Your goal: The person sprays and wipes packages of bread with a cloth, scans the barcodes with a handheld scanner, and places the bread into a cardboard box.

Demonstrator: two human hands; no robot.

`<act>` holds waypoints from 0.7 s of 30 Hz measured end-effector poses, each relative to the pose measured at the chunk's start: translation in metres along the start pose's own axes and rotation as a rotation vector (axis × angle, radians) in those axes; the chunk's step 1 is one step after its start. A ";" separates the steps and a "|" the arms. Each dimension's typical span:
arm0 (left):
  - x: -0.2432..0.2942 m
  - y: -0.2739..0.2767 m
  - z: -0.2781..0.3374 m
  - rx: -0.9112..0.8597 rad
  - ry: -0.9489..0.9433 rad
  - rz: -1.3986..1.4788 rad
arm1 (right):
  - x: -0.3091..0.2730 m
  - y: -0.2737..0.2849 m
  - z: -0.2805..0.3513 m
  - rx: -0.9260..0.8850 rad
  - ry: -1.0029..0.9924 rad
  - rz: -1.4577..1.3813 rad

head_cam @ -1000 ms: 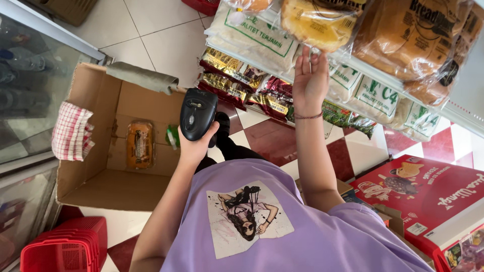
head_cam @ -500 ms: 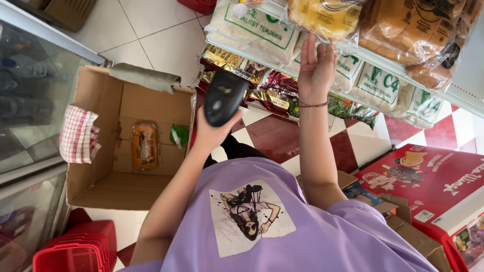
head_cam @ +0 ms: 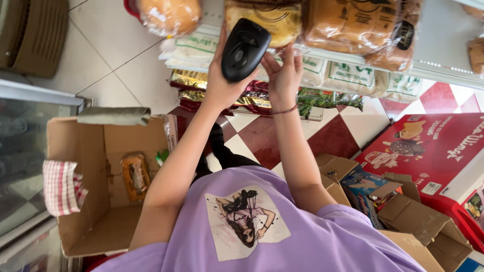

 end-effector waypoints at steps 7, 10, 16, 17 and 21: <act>0.013 -0.009 -0.004 -0.005 0.056 0.093 | -0.010 0.002 0.010 0.029 -0.014 -0.042; 0.015 -0.007 -0.009 0.000 0.018 0.003 | -0.007 0.008 0.007 -0.006 0.005 -0.051; -0.010 -0.008 -0.023 0.054 -0.042 -0.078 | -0.008 0.020 -0.007 -0.096 0.018 0.054; -0.011 -0.011 -0.023 0.047 -0.070 -0.016 | -0.009 0.023 -0.009 -0.006 0.005 0.061; -0.005 -0.009 0.008 0.181 -0.130 -0.205 | -0.005 0.033 0.001 -0.054 0.017 0.080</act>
Point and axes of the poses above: each hand's wrist, its own z-axis away from the middle knuckle, its own y-axis out of the back of the hand, x = y × z, the point moved 2 cm from there along -z, towards the middle knuckle, and after that the axes turned 9 degrees about -x, right-handed, at the moved point
